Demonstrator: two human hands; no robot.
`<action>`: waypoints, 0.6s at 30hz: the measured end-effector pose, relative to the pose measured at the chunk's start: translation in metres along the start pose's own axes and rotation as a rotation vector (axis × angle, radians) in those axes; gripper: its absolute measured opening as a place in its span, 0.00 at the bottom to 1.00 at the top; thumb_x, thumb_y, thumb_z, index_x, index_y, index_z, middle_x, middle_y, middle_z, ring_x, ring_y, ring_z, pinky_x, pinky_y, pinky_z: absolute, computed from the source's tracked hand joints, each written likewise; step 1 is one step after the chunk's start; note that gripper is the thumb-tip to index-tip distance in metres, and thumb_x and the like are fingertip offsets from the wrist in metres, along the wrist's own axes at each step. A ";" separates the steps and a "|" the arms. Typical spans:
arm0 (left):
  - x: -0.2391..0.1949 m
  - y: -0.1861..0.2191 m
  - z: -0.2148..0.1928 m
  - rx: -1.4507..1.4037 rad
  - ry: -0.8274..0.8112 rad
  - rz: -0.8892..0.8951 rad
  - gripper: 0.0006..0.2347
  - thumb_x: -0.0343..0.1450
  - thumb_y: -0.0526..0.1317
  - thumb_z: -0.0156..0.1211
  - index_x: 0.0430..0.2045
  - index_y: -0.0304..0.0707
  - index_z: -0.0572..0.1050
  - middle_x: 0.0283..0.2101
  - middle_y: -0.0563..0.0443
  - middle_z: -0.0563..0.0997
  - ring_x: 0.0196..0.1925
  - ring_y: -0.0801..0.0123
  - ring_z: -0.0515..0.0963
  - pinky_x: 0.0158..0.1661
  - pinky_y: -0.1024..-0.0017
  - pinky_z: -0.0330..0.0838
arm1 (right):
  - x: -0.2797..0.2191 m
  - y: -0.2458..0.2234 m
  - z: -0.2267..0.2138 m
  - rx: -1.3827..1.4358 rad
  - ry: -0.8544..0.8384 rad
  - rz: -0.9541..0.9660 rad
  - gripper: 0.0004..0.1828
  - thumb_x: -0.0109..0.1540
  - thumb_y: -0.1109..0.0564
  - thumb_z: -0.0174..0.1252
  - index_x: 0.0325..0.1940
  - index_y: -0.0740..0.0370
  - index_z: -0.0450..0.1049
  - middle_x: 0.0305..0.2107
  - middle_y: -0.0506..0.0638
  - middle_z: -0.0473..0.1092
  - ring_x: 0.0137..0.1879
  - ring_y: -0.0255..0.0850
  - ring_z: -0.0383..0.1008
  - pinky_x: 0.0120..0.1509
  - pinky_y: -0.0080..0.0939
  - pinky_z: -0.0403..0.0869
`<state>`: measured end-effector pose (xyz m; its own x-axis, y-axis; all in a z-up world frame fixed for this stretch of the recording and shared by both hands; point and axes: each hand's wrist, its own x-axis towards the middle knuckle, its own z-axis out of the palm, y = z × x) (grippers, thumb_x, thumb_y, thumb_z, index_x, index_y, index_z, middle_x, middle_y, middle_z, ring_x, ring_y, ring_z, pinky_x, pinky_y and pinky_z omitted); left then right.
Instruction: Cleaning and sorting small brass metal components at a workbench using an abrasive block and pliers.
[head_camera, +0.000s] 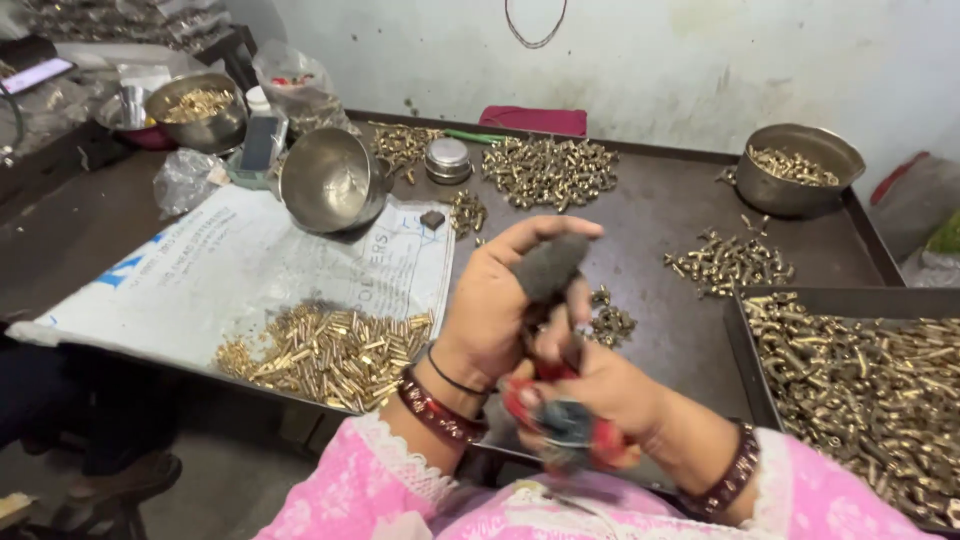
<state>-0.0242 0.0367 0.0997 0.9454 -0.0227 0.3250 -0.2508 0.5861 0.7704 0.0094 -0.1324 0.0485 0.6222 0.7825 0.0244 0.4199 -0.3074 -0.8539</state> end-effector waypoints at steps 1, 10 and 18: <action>-0.001 0.010 0.006 -0.129 -0.181 -0.035 0.13 0.79 0.31 0.48 0.58 0.31 0.73 0.33 0.39 0.81 0.23 0.73 0.79 0.23 0.80 0.71 | 0.001 -0.001 -0.002 0.347 -0.134 0.059 0.11 0.60 0.57 0.63 0.42 0.67 0.76 0.28 0.58 0.76 0.33 0.47 0.79 0.37 0.47 0.75; 0.026 -0.040 -0.026 -0.114 0.306 -0.112 0.14 0.75 0.32 0.48 0.55 0.27 0.70 0.32 0.37 0.83 0.25 0.63 0.84 0.25 0.72 0.77 | 0.027 0.031 -0.002 -0.427 0.229 -0.097 0.11 0.63 0.52 0.63 0.33 0.61 0.76 0.27 0.51 0.74 0.34 0.51 0.78 0.40 0.51 0.75; 0.034 -0.021 -0.033 -0.254 -0.280 -0.081 0.14 0.80 0.38 0.45 0.56 0.28 0.71 0.32 0.36 0.82 0.27 0.63 0.83 0.30 0.73 0.77 | 0.051 0.035 -0.008 0.590 -0.334 0.064 0.11 0.60 0.56 0.60 0.41 0.68 0.76 0.29 0.50 0.77 0.34 0.41 0.75 0.37 0.43 0.74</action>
<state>0.0196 0.0505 0.0765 0.8580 -0.2769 0.4326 -0.0846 0.7545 0.6508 0.0612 -0.1077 0.0247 0.3567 0.9269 -0.1165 -0.1009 -0.0857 -0.9912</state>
